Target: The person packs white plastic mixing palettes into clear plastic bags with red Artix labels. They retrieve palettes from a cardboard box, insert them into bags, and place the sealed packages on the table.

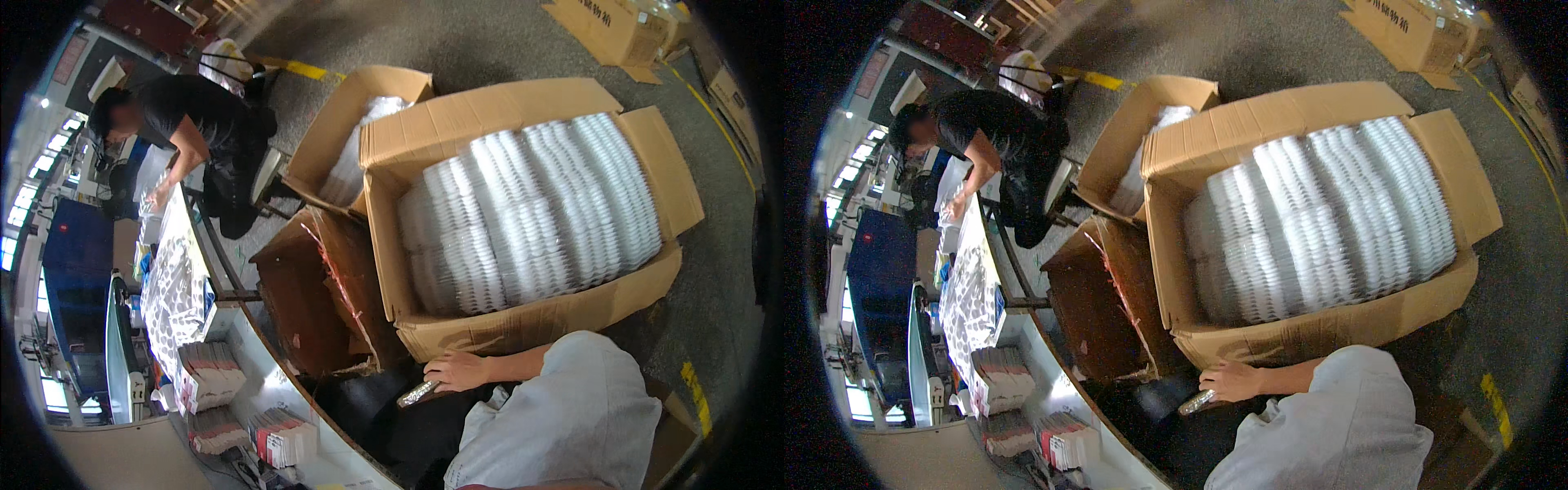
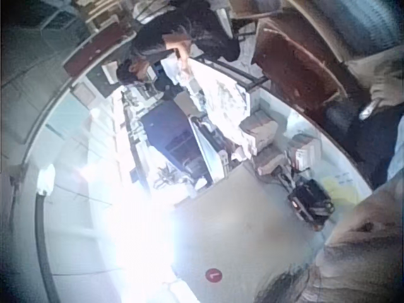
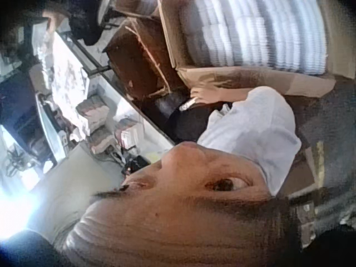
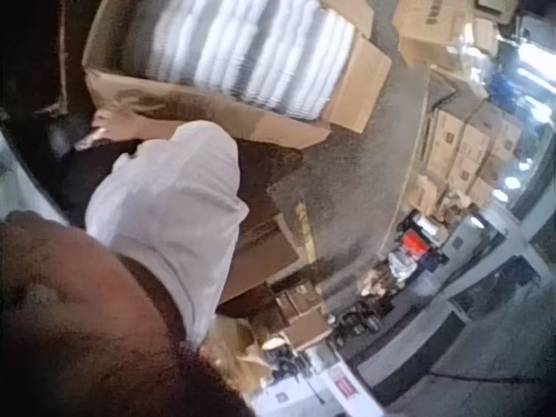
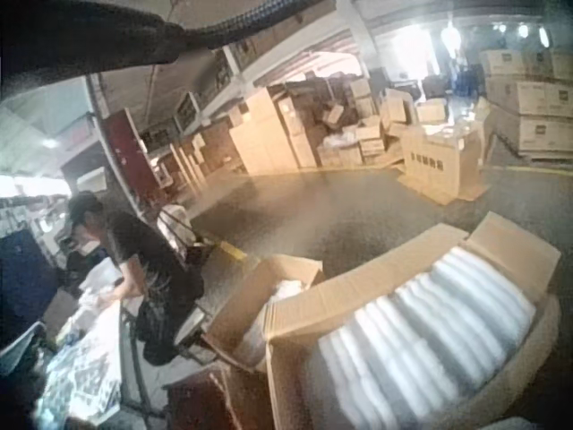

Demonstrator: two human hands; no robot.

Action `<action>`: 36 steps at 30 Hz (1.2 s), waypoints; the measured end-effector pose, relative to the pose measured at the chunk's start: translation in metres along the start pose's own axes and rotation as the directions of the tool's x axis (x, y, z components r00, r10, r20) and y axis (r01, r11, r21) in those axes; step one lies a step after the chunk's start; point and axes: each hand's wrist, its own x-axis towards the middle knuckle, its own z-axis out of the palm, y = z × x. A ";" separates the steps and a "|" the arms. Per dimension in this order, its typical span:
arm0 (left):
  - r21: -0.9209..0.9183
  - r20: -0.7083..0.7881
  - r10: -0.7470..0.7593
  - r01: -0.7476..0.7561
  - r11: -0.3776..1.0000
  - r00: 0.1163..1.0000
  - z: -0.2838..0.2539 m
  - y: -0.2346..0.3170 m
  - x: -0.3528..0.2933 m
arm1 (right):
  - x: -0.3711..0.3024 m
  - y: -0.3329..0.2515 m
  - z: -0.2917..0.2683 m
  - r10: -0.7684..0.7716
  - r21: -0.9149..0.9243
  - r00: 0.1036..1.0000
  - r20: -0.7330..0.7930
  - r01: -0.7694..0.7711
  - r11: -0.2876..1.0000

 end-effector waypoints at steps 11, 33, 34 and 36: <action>0.046 0.041 0.105 -0.107 0.993 0.994 0.009 0.021 0.035 | -0.014 0.053 0.082 0.328 -0.150 0.914 0.237 -0.299 0.942; -0.019 0.076 0.290 -0.290 0.957 0.954 0.038 0.107 0.098 | -0.011 0.077 0.140 0.145 -0.048 0.856 -0.496 -0.193 0.980; -0.014 0.081 0.284 -0.284 0.959 0.955 0.038 0.108 0.099 | -0.011 0.080 0.142 0.112 -0.124 0.881 -0.459 -0.189 0.974; 0.017 0.093 0.265 -0.268 0.963 0.960 0.033 0.108 0.097 | -0.012 0.081 0.144 0.056 -0.219 0.888 -0.456 -0.174 0.960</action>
